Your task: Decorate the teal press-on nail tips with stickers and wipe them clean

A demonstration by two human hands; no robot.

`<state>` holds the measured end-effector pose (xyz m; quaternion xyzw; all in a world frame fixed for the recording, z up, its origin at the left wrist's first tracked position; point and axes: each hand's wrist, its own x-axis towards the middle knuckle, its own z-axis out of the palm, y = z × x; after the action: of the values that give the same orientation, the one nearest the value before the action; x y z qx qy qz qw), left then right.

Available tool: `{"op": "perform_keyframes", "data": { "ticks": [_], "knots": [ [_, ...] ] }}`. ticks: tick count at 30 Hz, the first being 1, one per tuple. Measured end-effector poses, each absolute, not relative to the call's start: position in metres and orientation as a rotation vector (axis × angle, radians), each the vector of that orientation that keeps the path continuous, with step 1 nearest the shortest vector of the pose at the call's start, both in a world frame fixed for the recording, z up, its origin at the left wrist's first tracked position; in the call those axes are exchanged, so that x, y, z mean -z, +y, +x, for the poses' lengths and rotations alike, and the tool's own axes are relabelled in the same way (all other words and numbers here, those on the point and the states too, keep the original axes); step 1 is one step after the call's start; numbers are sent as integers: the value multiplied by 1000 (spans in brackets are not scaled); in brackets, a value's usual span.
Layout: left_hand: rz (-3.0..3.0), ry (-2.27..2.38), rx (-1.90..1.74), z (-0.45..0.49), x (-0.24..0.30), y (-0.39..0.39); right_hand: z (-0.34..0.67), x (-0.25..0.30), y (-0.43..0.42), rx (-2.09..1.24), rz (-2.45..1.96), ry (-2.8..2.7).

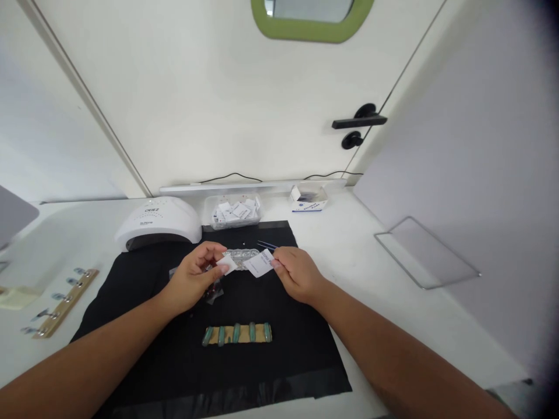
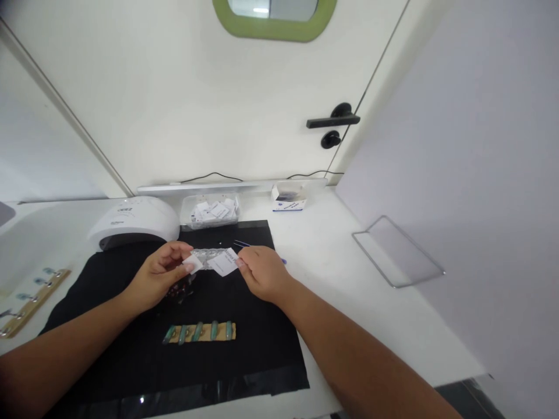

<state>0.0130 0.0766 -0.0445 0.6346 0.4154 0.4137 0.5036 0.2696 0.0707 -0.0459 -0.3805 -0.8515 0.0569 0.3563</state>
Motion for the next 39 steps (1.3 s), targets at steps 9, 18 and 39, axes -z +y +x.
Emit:
{"op": "perform_keyframes", "data": {
  "ticks": [9,18,39],
  "knots": [
    [1734,1037,-1035,9,59,71,264,50,77,-190,-1153,-1993],
    [1879,1034,-1061,9,52,66,253,44,89,-259,-1294,-1747],
    [1875,996,-1006,5,52,78,277,5,63,-348,-1273,-1948]
  ]
}}
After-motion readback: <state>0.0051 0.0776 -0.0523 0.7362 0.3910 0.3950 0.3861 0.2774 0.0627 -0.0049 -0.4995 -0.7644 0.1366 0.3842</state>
